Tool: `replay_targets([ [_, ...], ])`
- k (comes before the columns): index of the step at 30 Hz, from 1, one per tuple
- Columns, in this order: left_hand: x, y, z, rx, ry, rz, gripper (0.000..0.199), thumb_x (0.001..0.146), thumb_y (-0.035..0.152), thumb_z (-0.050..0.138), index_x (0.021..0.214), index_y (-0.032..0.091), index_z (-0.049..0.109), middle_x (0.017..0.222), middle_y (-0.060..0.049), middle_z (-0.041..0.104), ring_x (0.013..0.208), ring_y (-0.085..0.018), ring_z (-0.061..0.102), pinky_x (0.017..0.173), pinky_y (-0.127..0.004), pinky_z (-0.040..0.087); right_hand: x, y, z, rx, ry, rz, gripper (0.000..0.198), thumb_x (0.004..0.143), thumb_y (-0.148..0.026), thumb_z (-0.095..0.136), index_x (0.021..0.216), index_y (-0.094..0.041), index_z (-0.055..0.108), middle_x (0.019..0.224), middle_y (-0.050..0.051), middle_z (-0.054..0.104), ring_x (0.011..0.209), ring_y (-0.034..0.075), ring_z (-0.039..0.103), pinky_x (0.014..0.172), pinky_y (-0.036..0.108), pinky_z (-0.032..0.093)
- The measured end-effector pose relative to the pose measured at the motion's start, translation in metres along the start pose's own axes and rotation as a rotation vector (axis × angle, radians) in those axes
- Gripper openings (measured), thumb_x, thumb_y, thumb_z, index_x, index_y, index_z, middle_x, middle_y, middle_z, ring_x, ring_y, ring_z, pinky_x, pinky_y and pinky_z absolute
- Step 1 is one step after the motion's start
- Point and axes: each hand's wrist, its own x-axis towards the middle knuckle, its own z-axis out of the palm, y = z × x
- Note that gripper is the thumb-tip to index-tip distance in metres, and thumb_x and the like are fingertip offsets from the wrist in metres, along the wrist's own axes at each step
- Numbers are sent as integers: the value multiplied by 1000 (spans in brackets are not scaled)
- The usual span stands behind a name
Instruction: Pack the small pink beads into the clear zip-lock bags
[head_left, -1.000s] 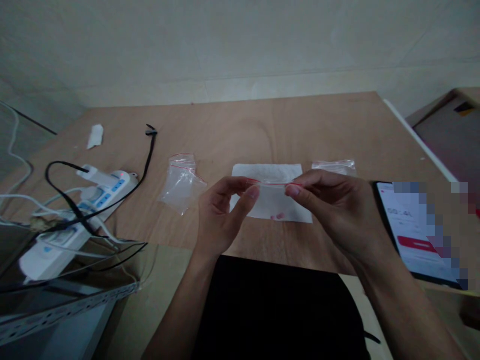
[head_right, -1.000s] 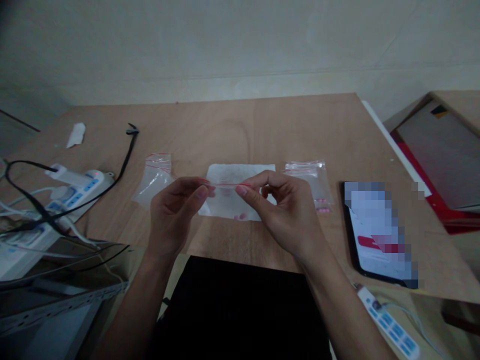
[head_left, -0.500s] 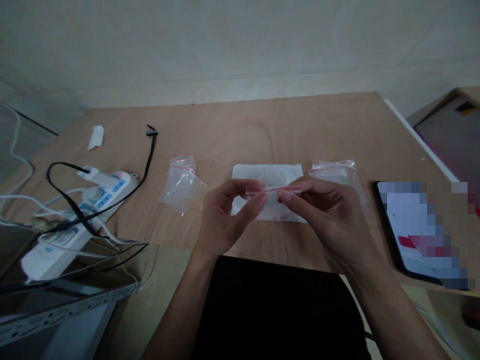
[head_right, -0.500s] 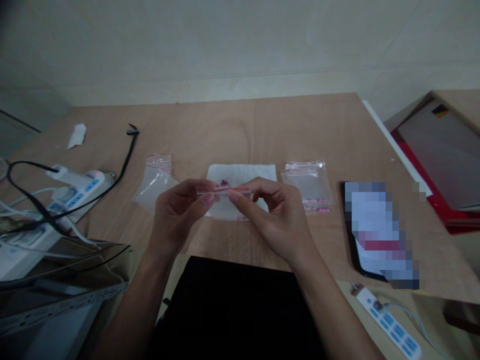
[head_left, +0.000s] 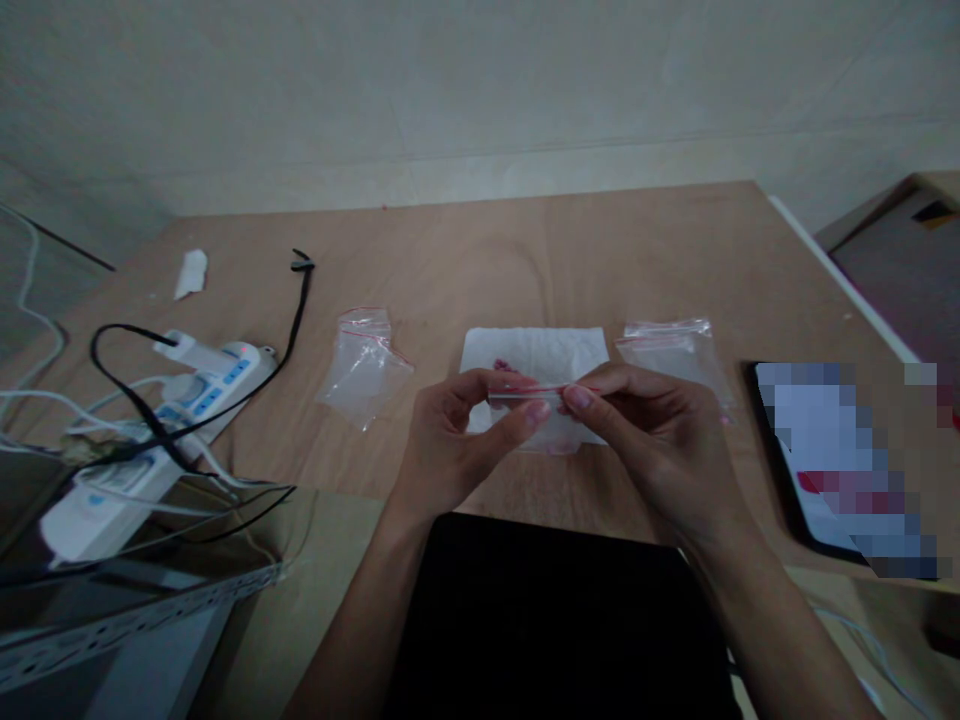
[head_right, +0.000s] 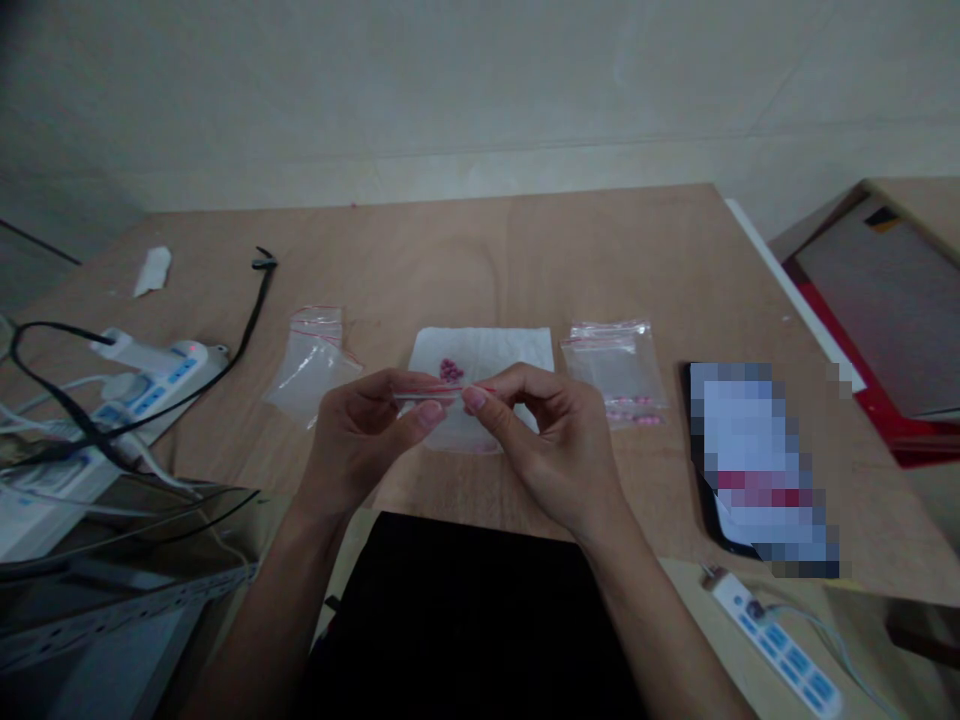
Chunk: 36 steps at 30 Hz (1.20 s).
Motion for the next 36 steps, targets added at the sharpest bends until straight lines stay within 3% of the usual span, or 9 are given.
replay_targets([
  [11,-3,3,3,148,30,131,8,76,20,72,69,19,69,67,1,71,66,-12,62,67,-26,50,1,2,2,-67,-44,-38,7,75,-27,78,76,-22,73,73,-1,73,66,13,64,63,27,50],
  [16,-4,3,4,189,17,140,7,80,21,68,73,19,70,70,0,73,68,-14,65,68,-28,51,-1,5,5,-246,-5,-121,5,81,-24,72,78,-20,70,72,0,70,69,13,61,64,28,48],
  [21,-3,2,-2,347,25,185,8,82,25,67,77,20,72,74,0,75,69,-14,67,70,-28,52,-3,7,2,-273,15,-139,6,83,-25,69,79,-21,70,74,-1,70,67,12,63,61,26,49],
  [24,1,-4,-22,536,146,250,17,87,34,62,84,20,72,82,-2,76,75,-16,68,74,-31,52,-1,-2,-15,-292,168,-123,6,80,-27,72,77,-22,70,69,-2,69,61,11,62,55,24,50],
  [26,6,-10,-43,748,335,293,28,83,41,66,100,19,70,100,-6,75,91,-21,68,85,-37,52,4,-12,-32,-323,336,-118,9,77,-29,75,84,-24,73,65,-2,68,54,11,60,49,23,48],
  [29,16,-21,-74,1064,495,197,74,69,51,74,129,13,55,131,-18,60,122,-34,56,103,-49,43,17,-18,-65,-455,532,-121,29,74,-32,78,101,-26,73,64,-2,66,47,12,56,41,24,41],
  [32,23,-28,-93,1226,450,-6,95,62,57,76,136,7,46,142,-25,50,134,-41,44,111,-54,34,33,-6,-97,-709,562,-32,32,76,-36,75,106,-24,71,67,0,65,48,15,58,42,27,41],
  [34,26,-32,-98,1254,400,-71,87,65,57,73,132,6,51,142,-25,50,134,-42,44,112,-54,34,40,6,-111,-922,512,35,38,82,-40,69,117,-24,67,83,4,69,65,23,66,55,37,50],
  [36,26,-34,-98,1255,388,-63,74,69,55,69,126,9,57,138,-22,54,130,-41,48,111,-53,35,43,16,-118,-1089,502,17,53,83,-44,67,131,-22,58,108,12,68,90,35,67,75,55,52],
])
